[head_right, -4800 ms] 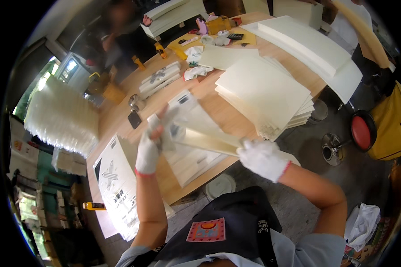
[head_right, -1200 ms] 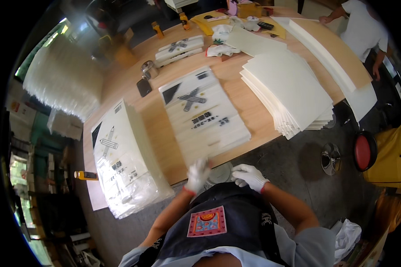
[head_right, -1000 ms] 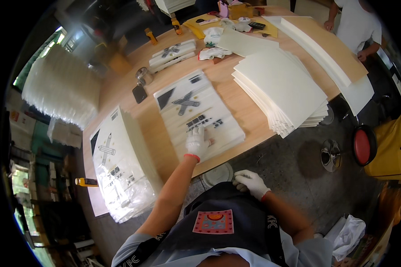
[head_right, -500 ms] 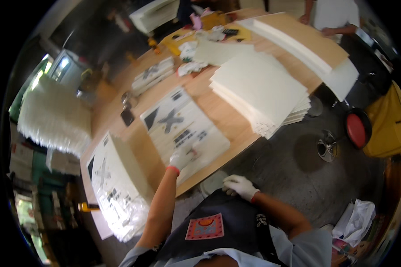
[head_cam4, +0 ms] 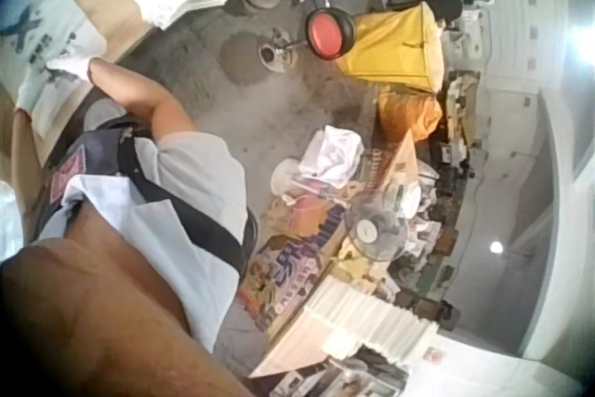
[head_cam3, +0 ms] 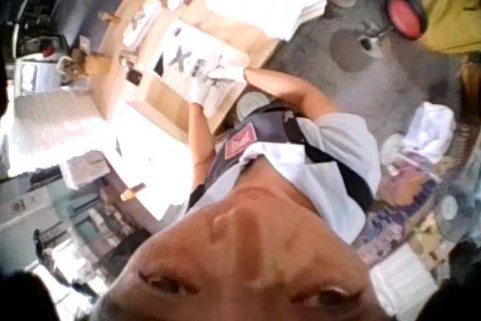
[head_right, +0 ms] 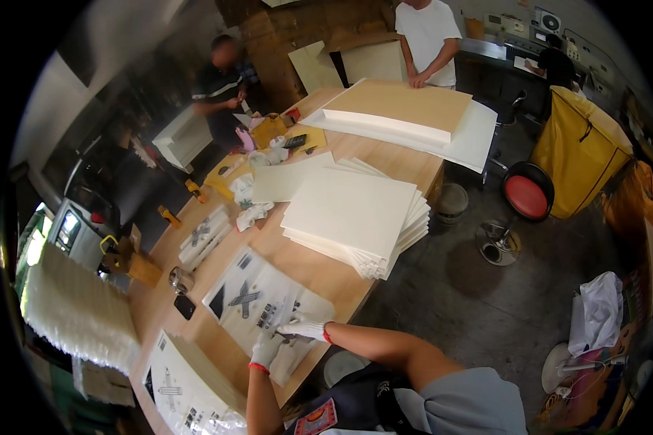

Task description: The person packs stacks of white paper into clear plastic bags on a wooden table. They repeatedly pick up a stack of paper, place it into a bag, and seal the bag before moving it to a pile of finished packages. The process is repetitive and involves handling multiple stacks of paper throughout the clip.

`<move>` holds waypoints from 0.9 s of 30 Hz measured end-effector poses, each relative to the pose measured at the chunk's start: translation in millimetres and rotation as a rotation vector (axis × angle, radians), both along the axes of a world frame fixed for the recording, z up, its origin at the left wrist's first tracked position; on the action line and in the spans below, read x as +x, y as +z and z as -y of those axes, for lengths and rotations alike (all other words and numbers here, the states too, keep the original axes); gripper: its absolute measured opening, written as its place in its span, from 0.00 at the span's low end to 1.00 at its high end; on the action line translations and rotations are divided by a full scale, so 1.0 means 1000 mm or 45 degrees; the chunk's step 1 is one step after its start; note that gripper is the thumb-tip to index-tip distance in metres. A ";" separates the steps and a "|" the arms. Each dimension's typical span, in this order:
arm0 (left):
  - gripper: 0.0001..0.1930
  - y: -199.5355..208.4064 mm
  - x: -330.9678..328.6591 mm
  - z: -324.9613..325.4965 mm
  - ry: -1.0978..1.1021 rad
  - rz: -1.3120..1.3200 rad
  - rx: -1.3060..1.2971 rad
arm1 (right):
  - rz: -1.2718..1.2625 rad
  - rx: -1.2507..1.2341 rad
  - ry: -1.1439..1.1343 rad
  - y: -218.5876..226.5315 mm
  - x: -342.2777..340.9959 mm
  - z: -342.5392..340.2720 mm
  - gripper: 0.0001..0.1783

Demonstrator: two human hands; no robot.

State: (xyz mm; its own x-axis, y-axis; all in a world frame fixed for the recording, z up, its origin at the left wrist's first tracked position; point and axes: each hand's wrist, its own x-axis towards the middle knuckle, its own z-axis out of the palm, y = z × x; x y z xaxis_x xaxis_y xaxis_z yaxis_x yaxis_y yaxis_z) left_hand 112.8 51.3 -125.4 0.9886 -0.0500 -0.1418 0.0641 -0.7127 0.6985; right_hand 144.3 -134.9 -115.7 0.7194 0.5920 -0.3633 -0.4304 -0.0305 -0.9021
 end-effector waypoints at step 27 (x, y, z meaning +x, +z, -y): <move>0.07 0.037 0.026 0.029 -0.277 0.004 0.083 | 0.605 -0.326 -0.114 -0.014 0.020 0.047 0.21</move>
State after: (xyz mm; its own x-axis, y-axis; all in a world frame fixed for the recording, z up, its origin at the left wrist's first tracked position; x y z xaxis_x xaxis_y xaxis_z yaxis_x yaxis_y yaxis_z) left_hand 138.4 22.7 -87.9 0.9559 -0.2532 -0.1486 -0.0983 -0.7530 0.6506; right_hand 164.1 -182.0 -130.0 0.8831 0.4562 -0.1099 0.0121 -0.2563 -0.9665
